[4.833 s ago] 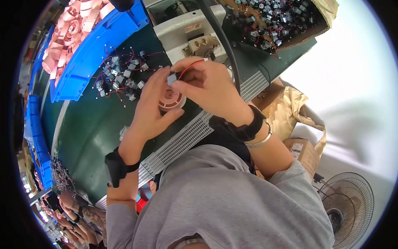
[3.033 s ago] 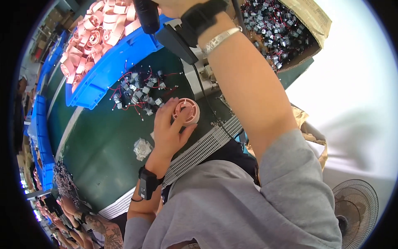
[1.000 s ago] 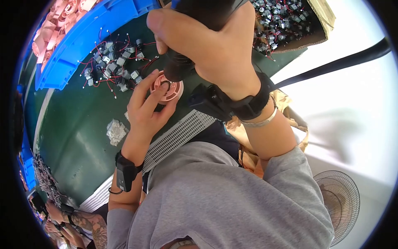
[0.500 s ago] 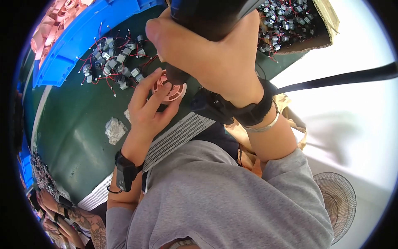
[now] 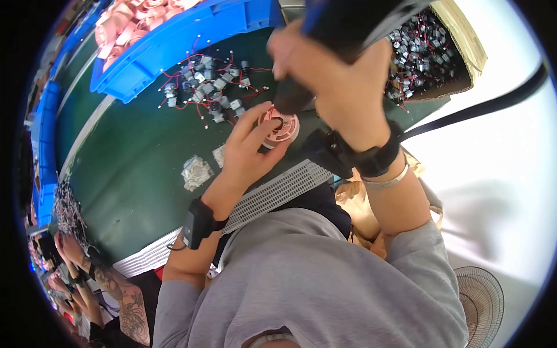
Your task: Manually assemble small electric motors into pink plastic housings using an electric screwdriver.
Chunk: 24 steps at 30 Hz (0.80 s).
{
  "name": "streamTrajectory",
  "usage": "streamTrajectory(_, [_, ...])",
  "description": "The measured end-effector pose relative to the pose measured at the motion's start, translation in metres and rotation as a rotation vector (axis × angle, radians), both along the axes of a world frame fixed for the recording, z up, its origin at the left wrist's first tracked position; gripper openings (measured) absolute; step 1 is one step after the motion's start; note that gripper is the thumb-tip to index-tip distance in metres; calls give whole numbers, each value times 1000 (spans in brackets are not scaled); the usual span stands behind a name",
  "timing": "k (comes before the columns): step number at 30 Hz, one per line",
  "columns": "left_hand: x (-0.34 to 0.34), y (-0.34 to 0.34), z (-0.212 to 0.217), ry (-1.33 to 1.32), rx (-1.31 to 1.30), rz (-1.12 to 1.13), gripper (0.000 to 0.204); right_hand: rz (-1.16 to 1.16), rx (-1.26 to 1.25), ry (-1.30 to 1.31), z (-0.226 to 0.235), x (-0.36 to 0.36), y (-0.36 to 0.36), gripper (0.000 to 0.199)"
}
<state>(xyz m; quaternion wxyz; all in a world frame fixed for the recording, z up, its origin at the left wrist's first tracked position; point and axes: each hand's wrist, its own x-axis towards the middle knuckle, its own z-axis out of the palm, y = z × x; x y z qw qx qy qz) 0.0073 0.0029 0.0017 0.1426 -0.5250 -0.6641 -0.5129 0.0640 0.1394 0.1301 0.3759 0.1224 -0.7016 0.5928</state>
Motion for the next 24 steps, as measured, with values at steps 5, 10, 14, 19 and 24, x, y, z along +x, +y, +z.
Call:
streamTrajectory(5, [-60, -62, 39, 24, 155, 329, 29, -28, -273, 15, 42, -2, 21, 35])
streamTrajectory(10, [-186, -207, -4, 208, -201, 819, 26, -884, 413, 294, -12, -5, -36, 18])
streamTrajectory(14, [-197, -251, 4, 164, -486, 857, 33, -334, 841, -474, -59, -33, -82, 21])
streamTrajectory(19, [-193, -217, 38, 187, -223, 838, 33, -464, 1103, -620, -94, -72, -92, 17])
streamTrajectory(24, [-209, -136, 109, 375, -180, 636, 30, -405, 1056, -786, -95, -73, -83, 18])
